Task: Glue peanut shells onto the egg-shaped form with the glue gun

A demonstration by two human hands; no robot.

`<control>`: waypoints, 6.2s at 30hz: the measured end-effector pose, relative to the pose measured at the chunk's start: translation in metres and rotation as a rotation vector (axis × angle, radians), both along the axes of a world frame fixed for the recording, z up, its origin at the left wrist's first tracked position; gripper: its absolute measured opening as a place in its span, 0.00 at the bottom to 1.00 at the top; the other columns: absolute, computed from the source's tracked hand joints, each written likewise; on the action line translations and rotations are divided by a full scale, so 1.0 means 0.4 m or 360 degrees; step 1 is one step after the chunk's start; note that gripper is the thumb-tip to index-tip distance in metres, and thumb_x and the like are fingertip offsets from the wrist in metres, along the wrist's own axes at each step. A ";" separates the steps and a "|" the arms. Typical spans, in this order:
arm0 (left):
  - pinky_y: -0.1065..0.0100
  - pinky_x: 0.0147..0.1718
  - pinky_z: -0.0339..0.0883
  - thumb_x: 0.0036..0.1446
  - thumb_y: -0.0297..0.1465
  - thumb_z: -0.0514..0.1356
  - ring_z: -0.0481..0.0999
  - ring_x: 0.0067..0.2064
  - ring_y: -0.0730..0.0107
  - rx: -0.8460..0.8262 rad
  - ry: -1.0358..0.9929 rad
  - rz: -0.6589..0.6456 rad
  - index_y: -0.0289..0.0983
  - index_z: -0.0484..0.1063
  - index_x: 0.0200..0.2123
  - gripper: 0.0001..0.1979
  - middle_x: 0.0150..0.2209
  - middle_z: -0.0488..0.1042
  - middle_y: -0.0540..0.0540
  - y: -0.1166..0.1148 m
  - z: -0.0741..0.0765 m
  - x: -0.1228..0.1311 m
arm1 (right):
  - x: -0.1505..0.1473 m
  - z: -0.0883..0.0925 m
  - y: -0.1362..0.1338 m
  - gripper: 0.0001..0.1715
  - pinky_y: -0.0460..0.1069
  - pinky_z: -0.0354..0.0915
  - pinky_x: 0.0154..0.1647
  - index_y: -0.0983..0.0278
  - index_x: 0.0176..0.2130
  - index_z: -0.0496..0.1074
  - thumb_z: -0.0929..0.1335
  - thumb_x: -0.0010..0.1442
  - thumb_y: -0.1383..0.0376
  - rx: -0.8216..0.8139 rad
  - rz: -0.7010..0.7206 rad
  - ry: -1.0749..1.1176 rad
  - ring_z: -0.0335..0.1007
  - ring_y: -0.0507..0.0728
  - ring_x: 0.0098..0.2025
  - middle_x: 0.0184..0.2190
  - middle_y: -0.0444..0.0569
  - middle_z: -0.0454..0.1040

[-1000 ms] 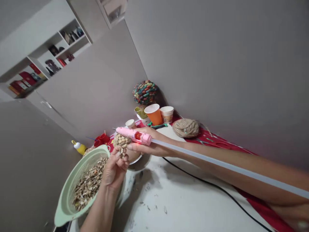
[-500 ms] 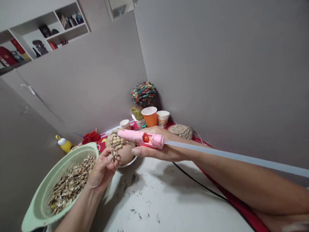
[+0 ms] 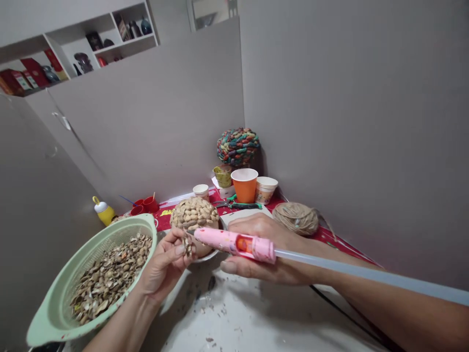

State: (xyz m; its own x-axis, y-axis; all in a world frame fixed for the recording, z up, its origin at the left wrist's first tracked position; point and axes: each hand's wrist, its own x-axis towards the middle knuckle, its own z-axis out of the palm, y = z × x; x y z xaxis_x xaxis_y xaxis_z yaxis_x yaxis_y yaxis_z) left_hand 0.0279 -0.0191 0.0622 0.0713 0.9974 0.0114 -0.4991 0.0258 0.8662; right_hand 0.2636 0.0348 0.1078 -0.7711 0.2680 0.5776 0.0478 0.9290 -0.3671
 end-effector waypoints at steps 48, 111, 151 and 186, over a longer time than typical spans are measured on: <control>0.76 0.34 0.69 0.45 0.24 0.72 0.72 0.33 0.78 0.0186 0.0255 0.0172 0.39 0.73 0.41 0.19 0.34 0.74 0.50 -0.005 0.010 0.006 | 0.000 -0.040 -0.017 0.25 0.47 0.45 0.25 0.65 0.24 0.65 0.67 0.59 0.48 0.0185 -0.0242 -0.0104 0.52 0.48 0.23 0.22 0.42 0.67; 0.78 0.35 0.68 0.43 0.24 0.72 0.73 0.34 0.77 0.0306 0.0345 0.0410 0.40 0.72 0.44 0.24 0.34 0.75 0.51 -0.011 0.018 -0.002 | -0.006 -0.039 -0.016 0.25 0.47 0.42 0.24 0.65 0.22 0.65 0.65 0.60 0.49 0.0262 -0.0345 -0.0161 0.49 0.48 0.21 0.19 0.42 0.67; 0.78 0.34 0.71 0.44 0.23 0.71 0.75 0.32 0.78 0.0397 0.0308 0.0449 0.39 0.73 0.44 0.22 0.33 0.76 0.51 -0.008 0.024 0.006 | -0.004 -0.037 -0.016 0.18 0.48 0.40 0.25 0.65 0.24 0.67 0.68 0.57 0.55 0.0261 -0.0327 -0.0269 0.53 0.49 0.22 0.21 0.44 0.69; 0.75 0.42 0.74 0.52 0.21 0.66 0.79 0.38 0.75 0.1249 0.1323 0.0986 0.44 0.73 0.48 0.21 0.37 0.78 0.50 -0.043 -0.005 0.008 | -0.011 -0.029 -0.026 0.07 0.47 0.41 0.24 0.64 0.25 0.67 0.70 0.48 0.65 0.0273 -0.0351 -0.0391 0.57 0.49 0.22 0.22 0.43 0.71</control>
State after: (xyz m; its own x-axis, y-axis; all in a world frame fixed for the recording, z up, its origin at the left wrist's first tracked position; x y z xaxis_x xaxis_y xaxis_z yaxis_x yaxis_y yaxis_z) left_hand 0.0312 -0.0361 0.0602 -0.1286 0.6140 0.7787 0.4448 -0.6661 0.5987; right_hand 0.2592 0.0242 0.0964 -0.8270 0.3586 0.4331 0.3211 0.9335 -0.1597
